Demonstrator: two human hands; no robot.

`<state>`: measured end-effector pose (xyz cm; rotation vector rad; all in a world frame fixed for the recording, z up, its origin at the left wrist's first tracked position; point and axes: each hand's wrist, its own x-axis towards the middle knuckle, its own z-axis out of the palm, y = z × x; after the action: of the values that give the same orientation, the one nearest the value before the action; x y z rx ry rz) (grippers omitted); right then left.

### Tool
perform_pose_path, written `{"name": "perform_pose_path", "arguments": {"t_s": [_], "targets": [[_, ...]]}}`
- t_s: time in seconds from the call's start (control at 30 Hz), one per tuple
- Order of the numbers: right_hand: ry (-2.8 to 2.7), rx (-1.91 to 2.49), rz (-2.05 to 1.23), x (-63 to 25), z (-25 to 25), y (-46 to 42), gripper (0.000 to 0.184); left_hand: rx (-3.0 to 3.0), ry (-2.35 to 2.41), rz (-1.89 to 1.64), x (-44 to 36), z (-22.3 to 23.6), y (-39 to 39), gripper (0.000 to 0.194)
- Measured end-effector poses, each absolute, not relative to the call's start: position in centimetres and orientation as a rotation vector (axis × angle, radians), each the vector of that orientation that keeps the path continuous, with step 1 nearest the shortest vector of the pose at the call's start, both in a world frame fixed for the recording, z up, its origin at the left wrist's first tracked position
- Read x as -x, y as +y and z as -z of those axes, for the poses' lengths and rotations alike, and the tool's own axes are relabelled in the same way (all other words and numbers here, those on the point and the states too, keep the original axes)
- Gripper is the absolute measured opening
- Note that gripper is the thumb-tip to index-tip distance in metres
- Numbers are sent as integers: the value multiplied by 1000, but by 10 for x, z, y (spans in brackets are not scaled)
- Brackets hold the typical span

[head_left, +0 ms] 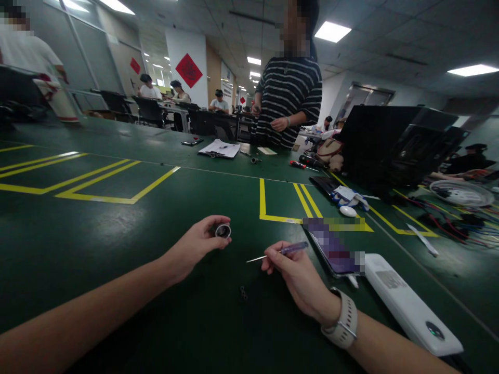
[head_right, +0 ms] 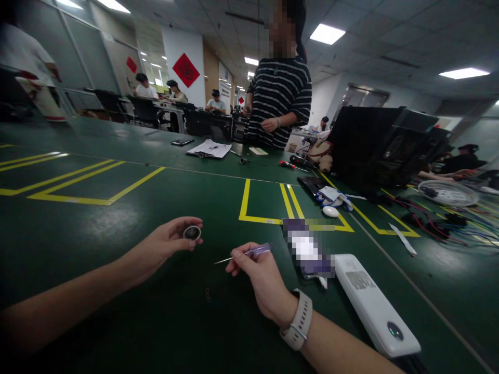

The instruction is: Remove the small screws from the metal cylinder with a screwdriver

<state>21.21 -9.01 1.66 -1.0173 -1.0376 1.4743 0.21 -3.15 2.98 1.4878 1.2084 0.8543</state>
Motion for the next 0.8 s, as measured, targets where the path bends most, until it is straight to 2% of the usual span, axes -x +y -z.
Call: {"name": "perform_pose_path", "arguments": {"t_s": [0.2, 0.57, 0.8], "targets": [[-1140, 1043, -1449, -211, -6, -94, 30, -1471, 1102, -849, -12, -24, -37, 41], [-1445, 1111, -1417, -209, -8, -100, 27, -1471, 1056, -874, -6, -19, -33, 37], [-1684, 1284, -1108, -203, -16, -109, 30, -1413, 1055, -886, -7, -23, -36, 36]]}}
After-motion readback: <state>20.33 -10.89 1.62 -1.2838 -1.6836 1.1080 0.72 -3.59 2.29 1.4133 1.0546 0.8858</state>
